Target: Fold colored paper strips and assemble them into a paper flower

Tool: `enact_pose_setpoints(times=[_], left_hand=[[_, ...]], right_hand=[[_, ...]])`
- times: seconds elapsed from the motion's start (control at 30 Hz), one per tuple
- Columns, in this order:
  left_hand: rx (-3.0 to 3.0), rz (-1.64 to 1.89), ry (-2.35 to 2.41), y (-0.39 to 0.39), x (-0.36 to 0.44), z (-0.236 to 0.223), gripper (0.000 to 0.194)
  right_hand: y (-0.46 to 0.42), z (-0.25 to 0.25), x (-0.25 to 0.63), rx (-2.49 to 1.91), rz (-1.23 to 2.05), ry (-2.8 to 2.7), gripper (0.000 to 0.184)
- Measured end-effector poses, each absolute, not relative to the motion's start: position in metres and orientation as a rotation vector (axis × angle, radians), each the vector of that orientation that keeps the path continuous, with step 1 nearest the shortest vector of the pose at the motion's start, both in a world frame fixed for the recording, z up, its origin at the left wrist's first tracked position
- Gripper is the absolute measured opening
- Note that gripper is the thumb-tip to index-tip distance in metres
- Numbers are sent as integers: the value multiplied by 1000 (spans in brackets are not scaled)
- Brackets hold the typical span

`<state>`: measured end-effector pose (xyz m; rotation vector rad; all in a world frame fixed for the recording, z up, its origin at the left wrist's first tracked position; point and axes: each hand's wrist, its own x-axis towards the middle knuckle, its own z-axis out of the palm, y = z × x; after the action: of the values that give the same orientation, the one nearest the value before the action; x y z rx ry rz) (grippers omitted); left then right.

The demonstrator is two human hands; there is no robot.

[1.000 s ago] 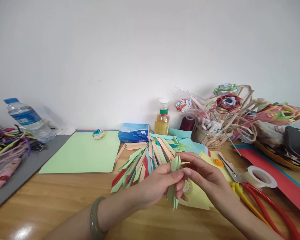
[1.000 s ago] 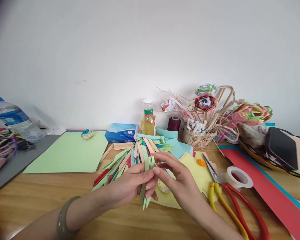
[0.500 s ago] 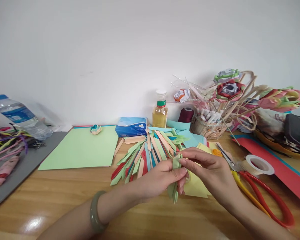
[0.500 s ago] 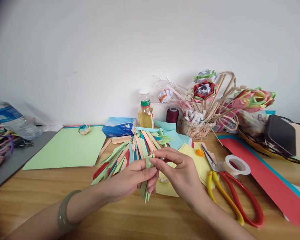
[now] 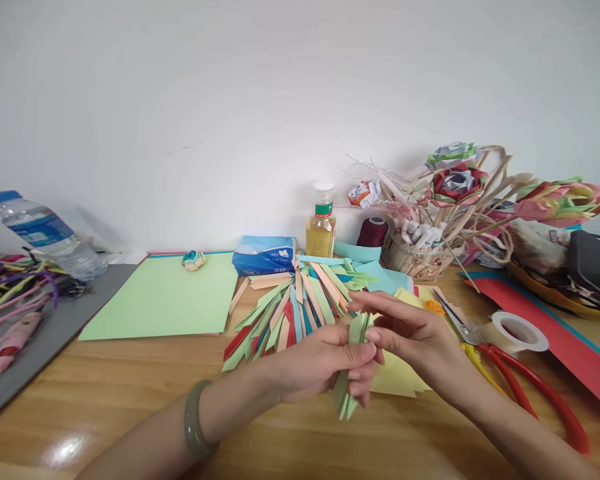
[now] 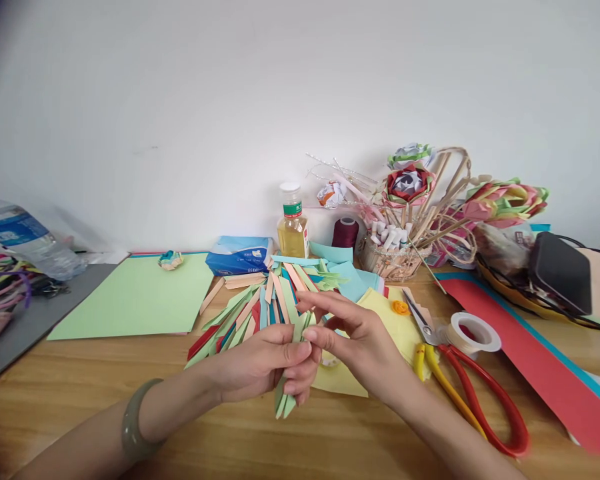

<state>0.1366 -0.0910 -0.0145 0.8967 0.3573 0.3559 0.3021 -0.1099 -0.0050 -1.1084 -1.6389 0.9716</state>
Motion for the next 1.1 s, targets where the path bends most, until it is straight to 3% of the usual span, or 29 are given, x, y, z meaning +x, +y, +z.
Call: enact_pose_setpoints(times=[0.07,0.33,0.53,0.77,0.97,1.1], left_hand=[[887,279,307,-89,134,-12,30],[1194,133,469,-88,131,-7,24],[1478,203,676,-93,134,-9,24],[1843,281,926,-99,130,4,39],[1804,358,860,-103,129,3,33],[1407,384,675,-102,132,-1,27]], right_hand=[[-108,-1,309,-1023,984,-1793,37],[-118,20,319,-902,695,-2414,29],[-126,13,315,-962,540,-2446,24],[-117,12,321,-1054,457,-2349,18],[-117,15,318,-1168,715,-2134,11],[-114,11,314,-1215,1055,-1791,30]])
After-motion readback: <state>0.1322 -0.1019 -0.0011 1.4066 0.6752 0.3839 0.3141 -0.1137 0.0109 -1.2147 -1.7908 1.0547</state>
